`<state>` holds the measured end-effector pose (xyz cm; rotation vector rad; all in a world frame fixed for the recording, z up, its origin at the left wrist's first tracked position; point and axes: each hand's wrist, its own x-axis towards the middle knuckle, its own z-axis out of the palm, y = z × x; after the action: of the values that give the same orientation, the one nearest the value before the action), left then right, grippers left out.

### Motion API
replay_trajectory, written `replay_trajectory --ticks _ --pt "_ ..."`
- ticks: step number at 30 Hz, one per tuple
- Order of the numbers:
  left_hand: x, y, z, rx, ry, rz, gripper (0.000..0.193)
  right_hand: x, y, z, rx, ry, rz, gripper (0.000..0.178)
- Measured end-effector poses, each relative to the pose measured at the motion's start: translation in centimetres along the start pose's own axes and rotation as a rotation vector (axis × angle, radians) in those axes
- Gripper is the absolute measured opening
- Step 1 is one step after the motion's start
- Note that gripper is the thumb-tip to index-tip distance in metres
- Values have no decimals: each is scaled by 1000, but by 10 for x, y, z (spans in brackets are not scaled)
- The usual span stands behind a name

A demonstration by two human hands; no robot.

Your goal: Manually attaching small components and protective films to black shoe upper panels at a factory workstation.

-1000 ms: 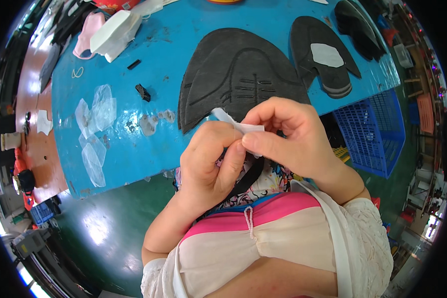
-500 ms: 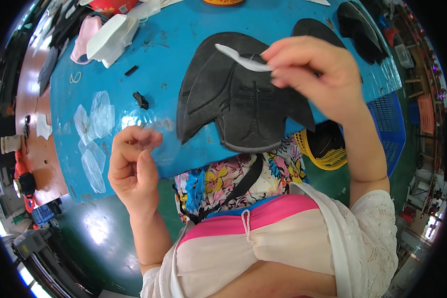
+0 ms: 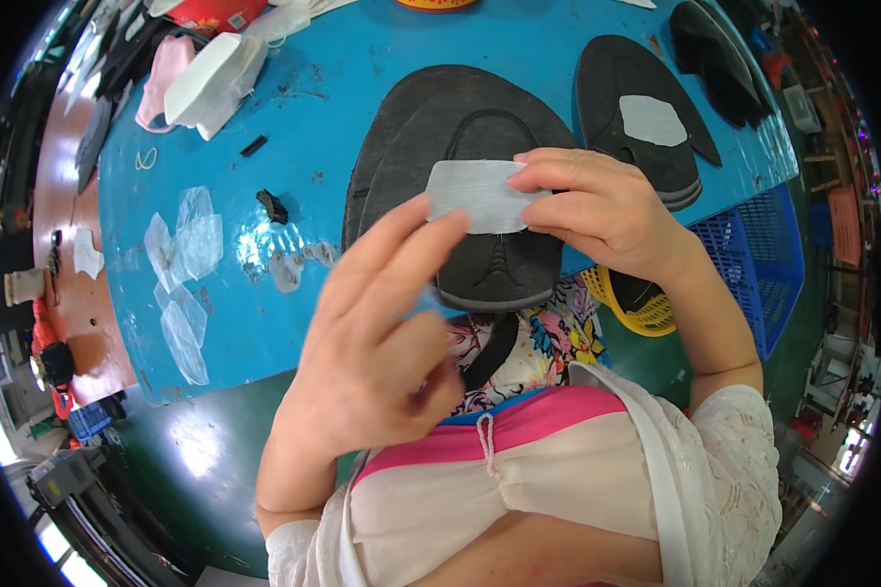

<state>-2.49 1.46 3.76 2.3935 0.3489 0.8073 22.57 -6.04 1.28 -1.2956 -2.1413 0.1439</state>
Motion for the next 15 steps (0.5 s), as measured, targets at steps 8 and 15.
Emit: replay_trajectory --ticks 8,15 --pt "17 -15 27 63 -329 46 16 1 -15 -9 -27 40 94 48" --pt "3 -19 14 161 -363 -65 16 -8 -37 26 -290 -194 379 89"
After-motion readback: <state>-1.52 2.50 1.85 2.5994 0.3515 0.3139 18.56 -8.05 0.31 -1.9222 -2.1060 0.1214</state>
